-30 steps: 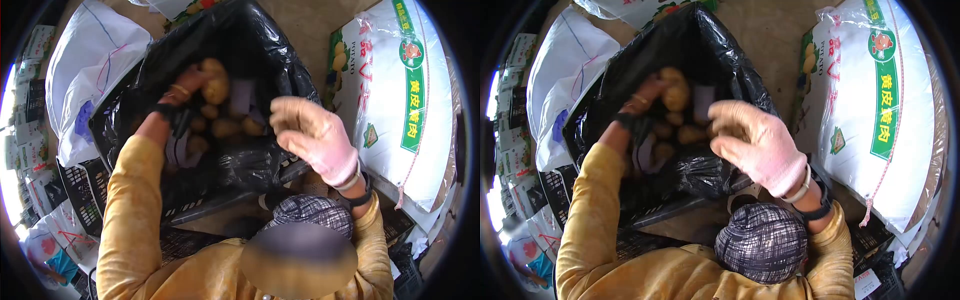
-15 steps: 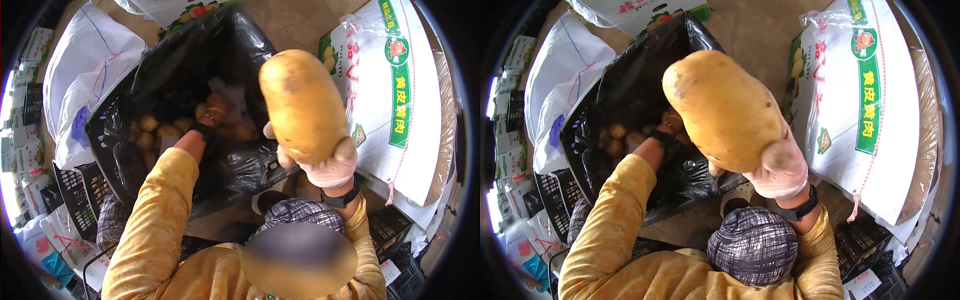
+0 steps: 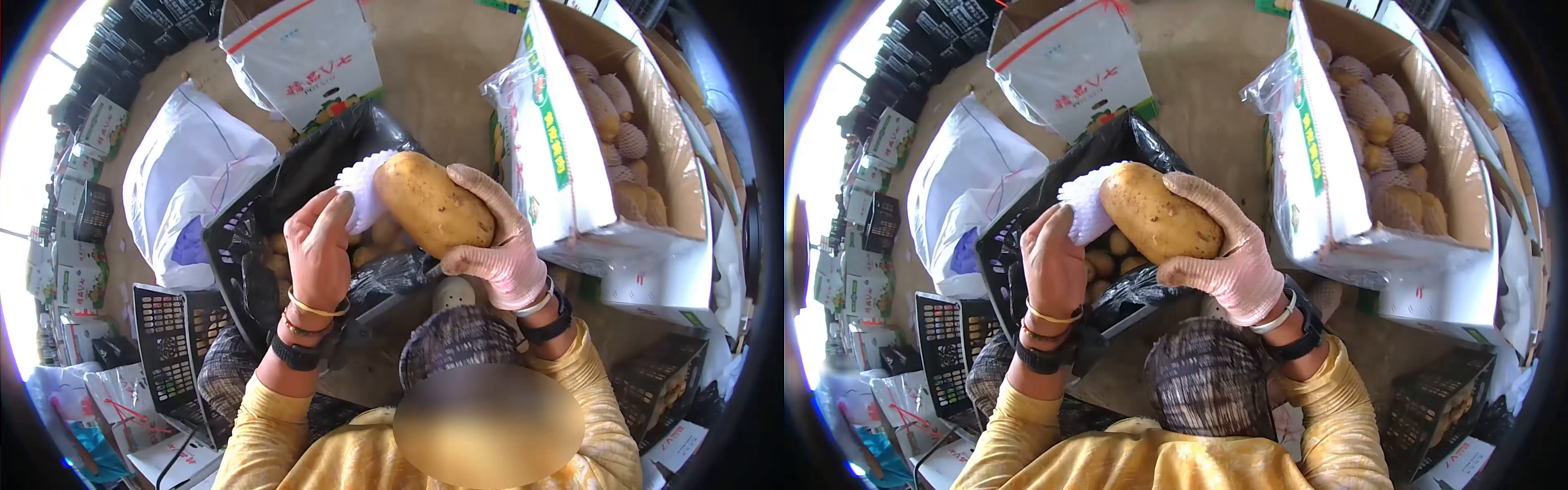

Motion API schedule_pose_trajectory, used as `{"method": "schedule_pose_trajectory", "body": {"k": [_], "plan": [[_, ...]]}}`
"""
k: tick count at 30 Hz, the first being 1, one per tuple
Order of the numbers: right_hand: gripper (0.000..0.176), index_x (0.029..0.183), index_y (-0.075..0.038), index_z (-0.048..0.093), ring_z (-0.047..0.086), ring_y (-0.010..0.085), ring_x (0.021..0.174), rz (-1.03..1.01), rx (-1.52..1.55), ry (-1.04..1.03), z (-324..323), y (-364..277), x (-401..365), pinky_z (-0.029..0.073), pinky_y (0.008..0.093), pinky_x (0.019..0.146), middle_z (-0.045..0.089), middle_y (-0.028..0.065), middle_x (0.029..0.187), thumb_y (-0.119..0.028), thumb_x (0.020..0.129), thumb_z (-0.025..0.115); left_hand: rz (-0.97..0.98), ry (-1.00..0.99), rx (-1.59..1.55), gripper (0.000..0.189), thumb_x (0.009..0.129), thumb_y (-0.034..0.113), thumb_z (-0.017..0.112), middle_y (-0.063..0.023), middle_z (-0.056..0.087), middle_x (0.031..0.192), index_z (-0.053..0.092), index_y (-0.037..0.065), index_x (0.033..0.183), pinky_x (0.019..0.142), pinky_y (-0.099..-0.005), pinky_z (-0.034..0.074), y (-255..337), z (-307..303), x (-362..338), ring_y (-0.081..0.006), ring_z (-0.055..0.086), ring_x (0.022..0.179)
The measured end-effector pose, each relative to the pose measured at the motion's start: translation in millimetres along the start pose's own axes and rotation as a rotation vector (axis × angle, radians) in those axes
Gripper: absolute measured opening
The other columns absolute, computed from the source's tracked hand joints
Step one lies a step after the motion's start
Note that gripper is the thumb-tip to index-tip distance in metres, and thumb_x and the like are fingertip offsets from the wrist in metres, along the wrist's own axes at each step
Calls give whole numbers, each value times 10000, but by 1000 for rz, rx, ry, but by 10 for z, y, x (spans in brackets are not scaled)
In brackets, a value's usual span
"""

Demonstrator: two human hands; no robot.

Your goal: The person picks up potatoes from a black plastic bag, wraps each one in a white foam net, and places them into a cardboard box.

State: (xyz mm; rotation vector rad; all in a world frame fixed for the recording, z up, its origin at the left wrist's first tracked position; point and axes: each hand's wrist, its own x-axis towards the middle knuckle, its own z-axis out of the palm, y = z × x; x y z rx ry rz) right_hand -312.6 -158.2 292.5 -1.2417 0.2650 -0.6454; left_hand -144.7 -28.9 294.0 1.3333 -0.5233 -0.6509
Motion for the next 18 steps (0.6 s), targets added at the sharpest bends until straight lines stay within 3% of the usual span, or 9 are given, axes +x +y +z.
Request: {"method": "schedule_pose_trajectory", "body": {"k": [1,3,5,7,11,13,15,16,18], "plan": [[902,1351,-25,455,458,196,1242,-44,-111,-39,10,-106,-68,395,341,1047,473,69,1343,-142,568,889,3,20,-21,287,845,36,461,-103,668,912,618,-64,1065,743,-245,494,91,46,-69,-145,639,811],[893,1345,-21,461,462,197,1237,-49,-95,-38,102,-299,-231,388,338,1048,472,72,1342,-147,572,890,50,111,-60,210,843,39,576,25,629,799,663,-75,996,638,-216,464,252,191,-205,-45,555,723],[896,1349,-19,453,460,187,1234,-109,-123,32,210,-429,-414,384,332,1045,465,73,1347,-141,576,891,346,232,656,239,734,-18,615,-91,645,802,683,-18,963,650,-266,496,453,305,-472,-170,625,736],[860,1325,-31,485,447,201,1224,-316,-88,122,349,-387,-580,386,330,1027,461,101,1304,-132,576,896,792,173,786,302,663,-49,643,-127,625,798,694,14,954,686,-312,512,454,439,-752,-257,630,750],[915,1303,-29,505,470,274,1204,-344,-239,235,357,-461,-819,380,362,1025,478,148,1270,-197,501,912,850,-51,696,279,618,-118,621,-115,651,831,692,1,860,735,-339,512,601,686,-1230,-274,640,791],[884,1289,-28,517,483,277,1194,-373,-279,241,272,-516,-907,389,360,1018,493,150,1255,-176,508,904,553,-124,625,230,663,-144,603,-104,666,842,671,-27,849,756,-318,507,664,701,-1346,-229,650,805],[810,1258,-18,535,504,241,1177,-291,-354,204,155,-538,-982,406,345,1007,522,127,1221,-119,535,884,-15,-201,62,181,779,-99,553,-83,659,888,645,-32,919,752,-278,492,642,635,-1363,-171,627,822],[908,1364,-25,410,486,158,1192,-277,-384,125,50,-535,-1030,407,306,1013,498,72,1300,44,567,840,-139,-306,-228,103,887,-5,507,-67,636,879,599,-8,935,769,-289,490,643,612,-1331,-156,609,825],[893,1371,-27,401,498,162,1179,-160,-194,69,-67,-612,-1153,422,307,999,509,77,1293,51,589,824,-270,-322,-385,103,913,33,480,-60,618,860,579,2,910,783,-297,489,730,654,-1289,-149,601,827]]}}
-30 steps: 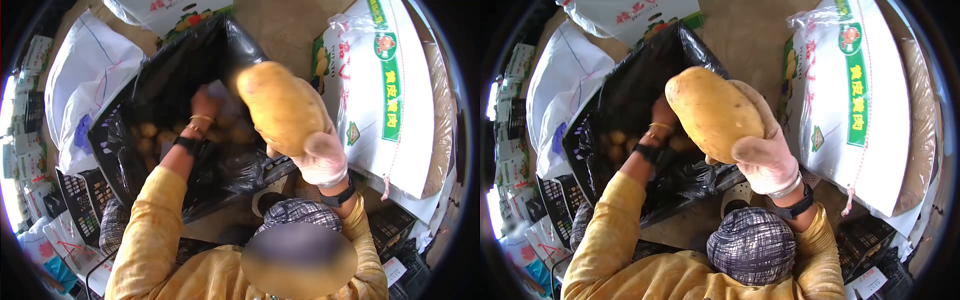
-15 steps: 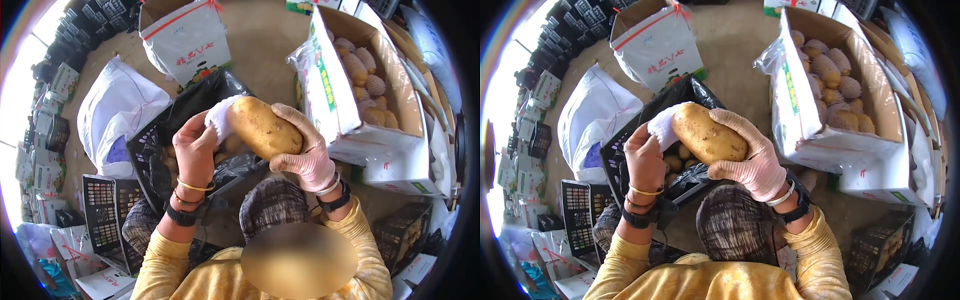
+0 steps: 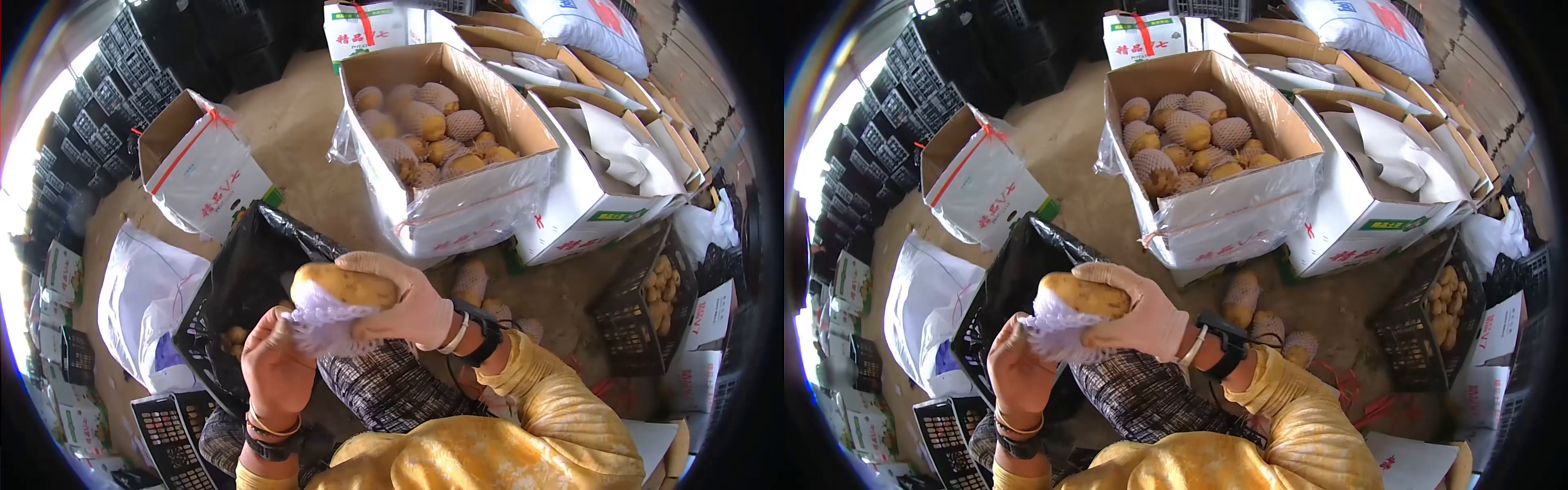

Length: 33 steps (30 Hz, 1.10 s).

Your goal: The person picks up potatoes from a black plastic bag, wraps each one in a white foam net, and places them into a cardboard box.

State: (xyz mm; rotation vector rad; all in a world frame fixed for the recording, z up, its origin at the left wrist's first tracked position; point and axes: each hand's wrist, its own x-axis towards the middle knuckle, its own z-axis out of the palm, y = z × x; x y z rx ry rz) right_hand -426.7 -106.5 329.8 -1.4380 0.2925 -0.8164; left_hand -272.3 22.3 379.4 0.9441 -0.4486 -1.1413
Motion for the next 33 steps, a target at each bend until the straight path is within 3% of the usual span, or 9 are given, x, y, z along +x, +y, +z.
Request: {"method": "schedule_pose_trajectory", "body": {"k": [9,15,17,23,26,29,31,32,33], "plan": [[1074,1457,-98,227,558,191,1123,225,780,-246,-244,-42,-227,437,327,976,568,105,1196,-12,587,850,-163,84,104,143,942,90,502,8,593,744,577,28,838,602,-231,465,-364,131,399,-71,556,638],[870,1370,-64,263,599,247,1074,308,864,-112,-581,-487,125,466,373,965,595,139,1119,78,631,701,-111,-299,-104,371,990,216,424,-77,550,1293,462,67,1327,1029,-370,393,-985,13,530,-214,499,1207],[815,1334,-62,319,600,251,1062,285,859,-193,-709,-612,339,462,362,958,599,126,1116,42,628,712,-75,-273,-392,413,985,208,443,-68,531,1308,420,34,1358,1011,-357,410,-948,194,675,-202,528,1154],[523,1250,27,456,627,233,1030,-26,-212,-150,-1619,-1401,1250,490,357,954,628,143,1108,-109,762,585,148,-26,405,233,930,98,550,-50,595,812,538,-25,1128,643,-241,473,94,35,1020,-119,579,725],[403,1168,12,509,645,166,938,227,-830,-396,-2316,-1323,2021,502,314,869,649,100,1046,-188,830,602,43,124,458,143,915,60,537,-31,582,764,601,-20,1015,626,-241,474,185,-852,1064,-121,567,671],[371,1064,14,581,624,172,925,659,-1303,-293,-2630,-85,2439,471,319,842,651,87,1024,-271,834,641,-132,254,561,142,902,76,554,-24,577,759,610,0,1007,620,-250,478,-4,-1620,1072,-115,566,662],[357,1075,-11,598,607,255,934,287,-1806,9,-2595,556,2461,454,348,855,651,133,1010,-300,865,605,-282,299,680,157,890,108,587,-28,591,785,619,24,1018,609,-256,481,-212,-2136,1016,-103,575,681],[332,963,-16,664,608,360,943,-102,-2099,-180,-2285,550,2446,470,443,844,649,216,948,-321,844,611,-311,315,685,150,881,108,605,-25,607,787,629,23,1002,604,-254,480,-288,-2419,1012,-101,580,671],[347,1088,-45,625,606,368,922,278,-1868,-218,-2023,472,2564,471,429,862,628,203,987,-282,836,626,-322,320,779,131,877,99,611,-21,613,767,636,17,976,596,-251,479,-317,-2640,1014,-101,575,644]]}}
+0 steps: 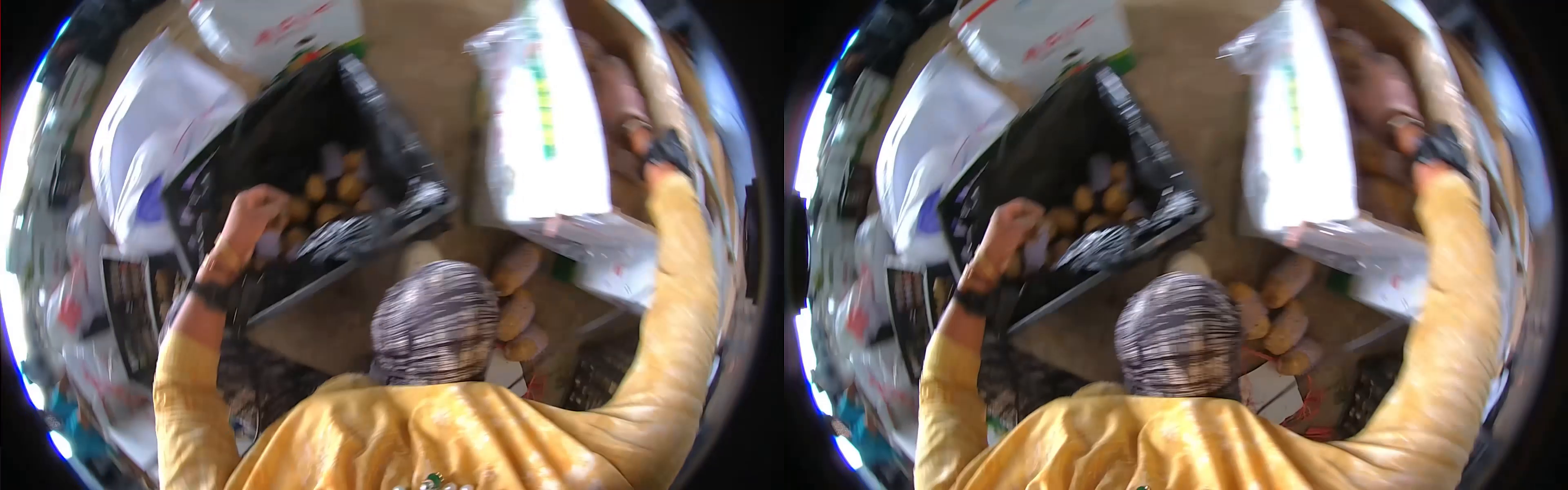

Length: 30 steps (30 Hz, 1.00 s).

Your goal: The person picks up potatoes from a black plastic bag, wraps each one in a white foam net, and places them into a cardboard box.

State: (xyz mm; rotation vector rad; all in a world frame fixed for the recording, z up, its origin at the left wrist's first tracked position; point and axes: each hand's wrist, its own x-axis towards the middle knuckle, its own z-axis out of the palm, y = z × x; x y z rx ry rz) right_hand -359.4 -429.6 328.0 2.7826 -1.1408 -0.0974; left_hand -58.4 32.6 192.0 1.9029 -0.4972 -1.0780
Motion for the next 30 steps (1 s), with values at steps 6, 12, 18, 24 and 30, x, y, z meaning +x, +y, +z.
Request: {"method": "schedule_pose_trajectory", "body": {"k": [6,12,18,24,30], "plan": [[393,1318,-57,484,540,247,1132,86,403,327,716,1357,524,428,357,963,555,170,1198,-203,953,476,-90,157,288,192,807,133,674,-95,668,777,652,-5,939,625,-294,539,-751,-528,541,-187,658,675],[310,1184,55,509,612,269,848,-458,637,604,-918,-530,-919,502,349,796,630,183,980,-155,962,461,58,108,1326,275,771,242,684,-213,675,951,668,27,941,786,-420,538,-1414,-178,889,-375,659,895],[178,866,69,593,562,266,679,-615,880,285,-357,-1878,-1419,463,390,652,606,151,776,43,694,557,179,215,1021,328,764,179,621,-173,645,998,614,24,1053,835,-433,509,-931,-340,1136,-357,615,944],[96,822,26,650,638,233,658,-446,1132,158,37,-2305,-1482,511,347,635,654,101,736,40,727,645,565,195,1624,334,785,205,578,-154,654,974,611,35,1070,868,-482,442,-1941,-174,1079,-324,621,879],[98,878,68,655,643,142,707,-80,1362,34,-68,-2363,-1561,510,234,653,668,107,811,91,792,614,246,-153,1315,363,826,264,580,-173,658,961,616,32,1103,864,-461,473,-1276,-347,1210,-336,636,882]]}}
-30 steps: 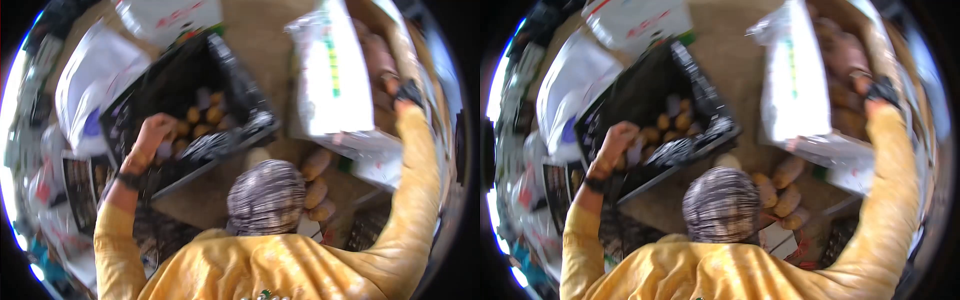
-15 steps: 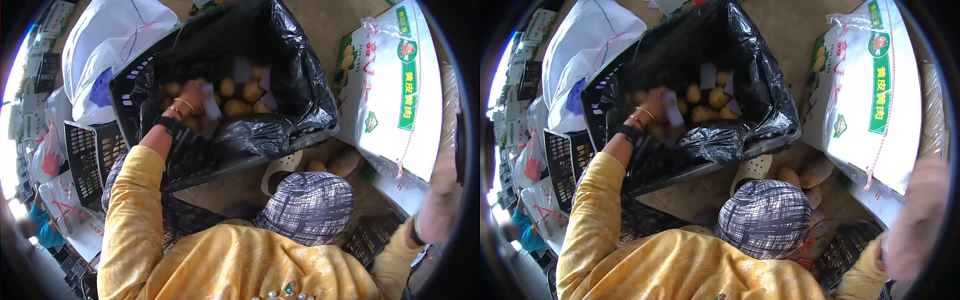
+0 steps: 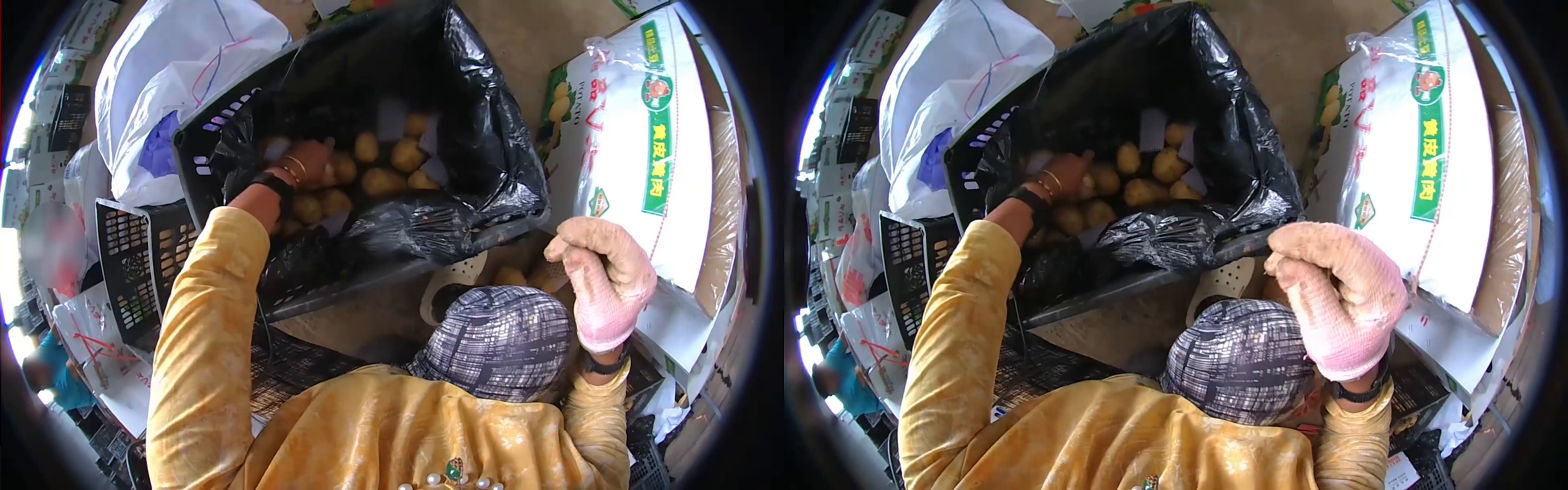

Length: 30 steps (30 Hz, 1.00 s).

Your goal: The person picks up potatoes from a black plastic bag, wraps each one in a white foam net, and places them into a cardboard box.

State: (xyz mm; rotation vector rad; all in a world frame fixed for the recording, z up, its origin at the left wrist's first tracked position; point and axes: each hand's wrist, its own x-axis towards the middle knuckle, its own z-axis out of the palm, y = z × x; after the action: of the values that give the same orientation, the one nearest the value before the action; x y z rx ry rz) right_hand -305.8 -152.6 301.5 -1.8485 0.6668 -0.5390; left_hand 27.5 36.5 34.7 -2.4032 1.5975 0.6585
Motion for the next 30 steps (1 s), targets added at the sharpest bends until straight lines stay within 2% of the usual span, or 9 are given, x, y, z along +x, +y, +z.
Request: {"method": "schedule_pose_trajectory", "body": {"k": [2,4,6,9,11,16,22,28,30], "plan": [[110,890,71,657,645,139,701,5,30,-60,-57,-87,-31,514,233,648,669,112,828,102,801,600,3,-2,-231,388,851,311,590,-170,664,980,616,15,1101,840,-437,500,55,-237,-40,-322,647,886],[241,983,69,649,651,138,751,-78,85,-184,-123,-125,0,520,231,680,671,123,895,156,763,603,-122,-27,-1500,447,896,411,571,-145,670,987,618,5,1077,791,-382,537,283,-666,-187,-275,666,851],[450,1163,41,583,630,174,947,91,444,-209,-23,-120,-16,509,274,814,626,143,1116,103,727,678,-150,-145,-2041,483,926,462,515,-124,671,979,619,14,1073,802,-367,541,767,-1339,-526,-233,666,841],[741,1328,-21,467,521,214,1162,-231,116,-178,152,-242,-7,427,340,984,504,137,1316,-17,662,792,16,-28,-2343,439,951,411,488,-139,663,1021,592,18,1118,829,-377,536,1529,-1937,-845,-252,655,916],[793,1359,-39,439,498,210,1187,-272,166,-117,280,-152,-38,405,328,1018,497,105,1310,-64,662,816,499,512,-1770,453,966,385,475,-152,629,1121,515,30,1243,888,-361,506,2057,-2062,-1210,-252,636,984],[731,1392,-53,378,555,265,1122,134,1169,-170,-95,-367,-434,533,353,847,508,124,1294,-119,753,727,518,-82,-1730,569,755,56,539,-115,544,1156,407,-34,1301,922,-291,413,2087,-2460,-1752,-176,518,1045],[719,1417,-130,331,568,348,1075,252,1530,-272,-198,-419,-978,511,410,806,483,161,1309,-224,799,686,171,972,-1486,446,733,-89,464,-83,532,1070,492,-27,1174,901,-292,435,2099,-2549,-2106,-172,537,1011],[669,1423,-129,330,504,292,1183,152,1368,-156,82,-745,-1164,481,442,872,462,100,1347,-131,836,651,383,1178,-940,372,727,-128,666,-48,568,977,541,-15,1059,775,-229,482,2543,-2043,-2260,-124,548,887],[634,1428,-124,351,523,218,1159,133,1379,-172,130,-742,-1179,507,369,879,484,84,1333,-31,863,623,404,945,-1400,307,789,-52,660,-53,575,997,544,-24,1072,786,-246,481,2510,-1995,-2397,-124,539,881]]}}
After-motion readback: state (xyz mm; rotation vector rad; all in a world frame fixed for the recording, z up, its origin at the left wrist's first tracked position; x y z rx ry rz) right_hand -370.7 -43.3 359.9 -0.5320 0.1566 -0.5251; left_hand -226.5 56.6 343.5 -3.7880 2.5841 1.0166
